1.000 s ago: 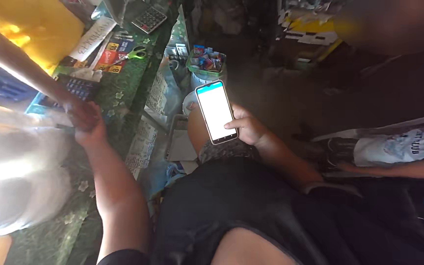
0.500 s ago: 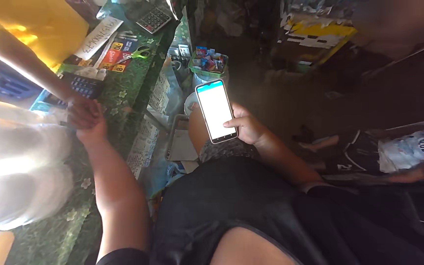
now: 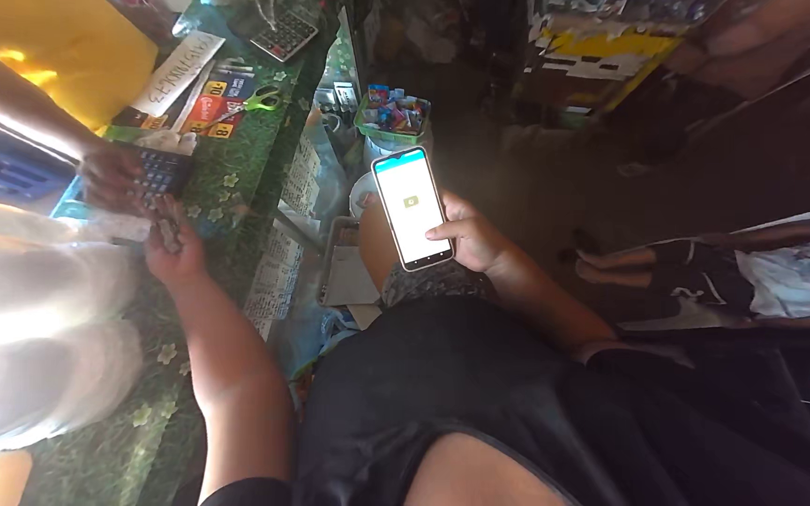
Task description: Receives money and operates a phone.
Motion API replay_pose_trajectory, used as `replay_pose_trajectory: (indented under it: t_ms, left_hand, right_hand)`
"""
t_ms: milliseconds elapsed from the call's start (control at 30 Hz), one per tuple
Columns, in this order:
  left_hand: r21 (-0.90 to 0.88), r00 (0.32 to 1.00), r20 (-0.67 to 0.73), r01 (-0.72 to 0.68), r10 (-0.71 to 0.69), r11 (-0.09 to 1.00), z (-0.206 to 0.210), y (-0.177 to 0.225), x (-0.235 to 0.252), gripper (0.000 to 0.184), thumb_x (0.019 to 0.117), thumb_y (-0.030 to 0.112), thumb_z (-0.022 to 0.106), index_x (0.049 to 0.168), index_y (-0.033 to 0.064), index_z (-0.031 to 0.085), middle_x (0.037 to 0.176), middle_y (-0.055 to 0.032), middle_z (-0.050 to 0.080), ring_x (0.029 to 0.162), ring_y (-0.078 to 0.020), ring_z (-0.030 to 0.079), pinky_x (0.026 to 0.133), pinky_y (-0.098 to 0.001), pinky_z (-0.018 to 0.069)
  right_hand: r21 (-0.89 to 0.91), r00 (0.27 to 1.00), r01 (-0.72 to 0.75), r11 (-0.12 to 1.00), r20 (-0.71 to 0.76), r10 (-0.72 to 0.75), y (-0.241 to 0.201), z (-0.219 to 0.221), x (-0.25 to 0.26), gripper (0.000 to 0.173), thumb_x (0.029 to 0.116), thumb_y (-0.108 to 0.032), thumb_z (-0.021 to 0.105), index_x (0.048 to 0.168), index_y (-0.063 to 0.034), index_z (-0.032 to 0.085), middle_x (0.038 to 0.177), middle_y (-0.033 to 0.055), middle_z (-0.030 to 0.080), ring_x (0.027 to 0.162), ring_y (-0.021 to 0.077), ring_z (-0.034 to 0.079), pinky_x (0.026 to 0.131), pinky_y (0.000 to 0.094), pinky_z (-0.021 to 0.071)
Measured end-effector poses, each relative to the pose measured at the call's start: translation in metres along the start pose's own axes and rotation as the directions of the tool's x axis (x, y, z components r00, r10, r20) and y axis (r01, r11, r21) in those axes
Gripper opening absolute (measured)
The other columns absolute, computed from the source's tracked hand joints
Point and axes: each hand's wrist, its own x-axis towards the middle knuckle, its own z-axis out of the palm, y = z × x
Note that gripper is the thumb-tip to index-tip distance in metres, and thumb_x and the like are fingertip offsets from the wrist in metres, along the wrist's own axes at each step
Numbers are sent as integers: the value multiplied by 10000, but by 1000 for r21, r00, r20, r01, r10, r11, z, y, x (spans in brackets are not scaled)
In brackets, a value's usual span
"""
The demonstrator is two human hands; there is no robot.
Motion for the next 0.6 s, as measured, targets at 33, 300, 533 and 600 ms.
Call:
replay_pose_trajectory:
  t_ms: [33, 300, 533, 600]
  left_hand:
    - [-7, 1000, 16, -2, 3, 1000, 0, -1, -1, 409, 1103, 231, 161, 1418, 74, 368, 1460, -119, 548, 1285, -183, 609, 918, -265, 580]
    - [107, 1000, 22, -18, 15, 994, 2, 1, -1, 409, 1107, 171, 180, 1453, 48, 361, 1438, -124, 572, 1325, -204, 582, 1057, -322, 521]
    - [80, 1000, 2, -27, 27, 996, 6, -1, -6, 424, 1107, 175, 190, 1471, 28, 352, 1463, -133, 551, 1351, -204, 559, 1091, -329, 496]
    - [64, 1000, 6, -17, 17, 998, 5, -1, -5, 422, 1106, 181, 197, 1461, 26, 367, 1447, -131, 564, 1338, -206, 571, 1085, -328, 500]
  right_hand:
    - [-1, 1000, -1, 1000, -3, 1, 0, 1, 0, 585, 890, 103, 488, 1446, -56, 397, 1231, 171, 654, 1053, 247, 698, 906, 435, 604]
    - [-16, 1000, 8, 1000, 7, -8, 4, 5, -4, 670, 887, 107, 490, 1518, -67, 349, 1272, 169, 646, 1081, 248, 692, 927, 443, 598]
    - [-4, 1000, 9, 1000, -4, -9, 3, 7, -7, 633, 889, 114, 489, 1487, -56, 372, 1255, 177, 649, 1069, 256, 695, 918, 446, 601]
    - [-2, 1000, 13, 1000, -2, -13, 3, 7, -9, 625, 888, 117, 488, 1479, -56, 382, 1252, 174, 651, 1066, 252, 695, 916, 443, 601]
